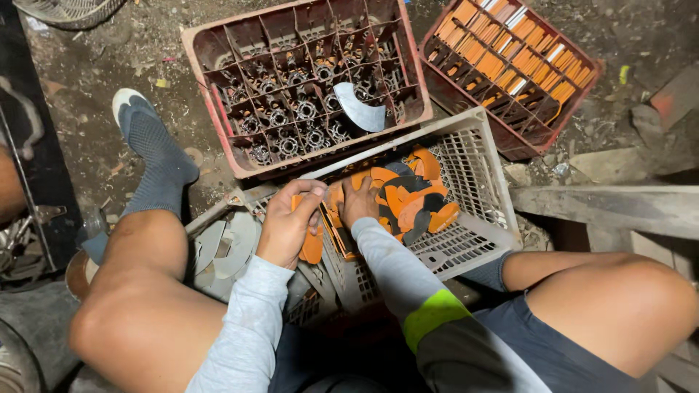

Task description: The person sits on the floor and sorts orange and gray plastic pieces by picking them up one by one, inspecting them, and placing them into separate crates. The person also moves a crate to the side and retrieves another crate to continue sorting.

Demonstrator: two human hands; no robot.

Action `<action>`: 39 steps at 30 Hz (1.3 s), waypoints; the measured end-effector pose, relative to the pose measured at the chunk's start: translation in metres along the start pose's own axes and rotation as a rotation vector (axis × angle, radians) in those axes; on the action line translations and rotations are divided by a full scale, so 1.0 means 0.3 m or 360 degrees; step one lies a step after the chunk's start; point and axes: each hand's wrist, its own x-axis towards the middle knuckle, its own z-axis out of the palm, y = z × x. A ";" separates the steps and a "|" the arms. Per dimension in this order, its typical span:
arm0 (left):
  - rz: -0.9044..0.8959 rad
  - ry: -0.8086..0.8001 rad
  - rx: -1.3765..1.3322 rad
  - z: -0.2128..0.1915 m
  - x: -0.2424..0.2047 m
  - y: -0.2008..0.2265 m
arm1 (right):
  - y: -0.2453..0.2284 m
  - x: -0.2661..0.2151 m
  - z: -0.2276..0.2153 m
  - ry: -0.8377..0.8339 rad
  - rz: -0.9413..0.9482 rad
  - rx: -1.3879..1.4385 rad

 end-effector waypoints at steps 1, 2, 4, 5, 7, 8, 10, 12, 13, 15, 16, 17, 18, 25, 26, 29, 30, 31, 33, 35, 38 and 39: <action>0.0012 -0.0003 0.0034 0.000 0.002 -0.002 | 0.015 -0.002 0.012 0.0043 -0.0061 -0.0011; 0.0019 -0.0015 0.0078 -0.002 0.004 -0.003 | 0.033 -0.003 0.025 0.0035 -0.0082 0.0004; 0.0038 0.0020 0.0050 -0.008 0.016 -0.018 | 0.094 0.003 0.040 0.0024 -0.0124 0.0031; 0.0050 0.0036 0.0034 -0.011 0.022 -0.031 | 0.131 0.013 0.038 0.0078 -0.0103 0.0120; -0.0010 0.0048 0.0010 -0.014 0.035 -0.066 | 0.208 0.032 0.006 0.0188 -0.0057 0.0298; -0.0034 0.0050 -0.0001 -0.013 0.043 -0.085 | 0.255 0.036 -0.029 0.0263 -0.0078 0.0307; -0.0033 -0.0020 0.0090 -0.004 0.057 -0.128 | 0.342 0.032 -0.131 0.0415 -0.0119 0.0325; -0.0075 -0.0093 0.0161 0.021 0.068 -0.174 | 0.383 0.013 -0.244 0.0469 -0.0165 0.0363; -0.0119 -0.0130 0.0186 0.038 0.068 -0.196 | 0.388 -0.009 -0.298 0.0497 -0.0187 0.0382; -0.0236 -0.0174 0.0226 0.071 0.055 -0.236 | 0.372 -0.073 -0.390 0.0204 -0.0052 0.1200; -0.0301 -0.0177 0.0237 0.093 0.045 -0.253 | 0.356 -0.102 -0.436 0.0046 0.0004 0.1604; -0.0366 -0.0180 0.0250 0.111 0.036 -0.263 | 0.340 -0.142 -0.475 -0.0015 -0.0031 0.1737; -0.0304 -0.0203 0.0126 0.122 0.026 -0.268 | 0.324 -0.198 -0.497 -0.0082 -0.0064 0.1871; -0.0005 -0.0053 0.0002 0.083 0.014 -0.210 | 0.240 -0.446 -0.625 0.0073 -0.0711 0.1007; 0.0008 -0.0008 0.0087 0.077 0.018 -0.201 | 0.231 -0.456 -0.648 0.0383 -0.0923 0.0711; -0.0082 -0.0114 0.0186 0.083 0.017 -0.204 | 0.192 -0.474 -0.665 0.0945 -0.1388 0.0123; -0.0154 -0.0177 0.0048 0.088 0.010 -0.214 | 0.172 -0.484 -0.640 0.0901 -0.1462 0.0168; -0.0225 -0.0240 -0.0090 0.096 0.005 -0.226 | 0.162 -0.493 -0.612 0.0858 -0.1536 0.0213; -0.0363 -0.0274 -0.0377 0.105 0.013 -0.234 | 0.145 -0.481 -0.548 0.0345 -0.1078 0.0615; -0.0514 -0.0193 -0.0681 0.086 0.015 -0.239 | 0.141 -0.467 -0.476 0.0020 -0.0755 0.1021; -0.0221 -0.0336 -0.0819 0.067 0.020 -0.246 | 0.133 -0.476 -0.385 -0.0176 -0.0546 0.1516; -0.0251 -0.0217 -0.0732 0.067 0.011 -0.254 | 0.112 -0.502 -0.347 -0.0255 -0.0513 0.1596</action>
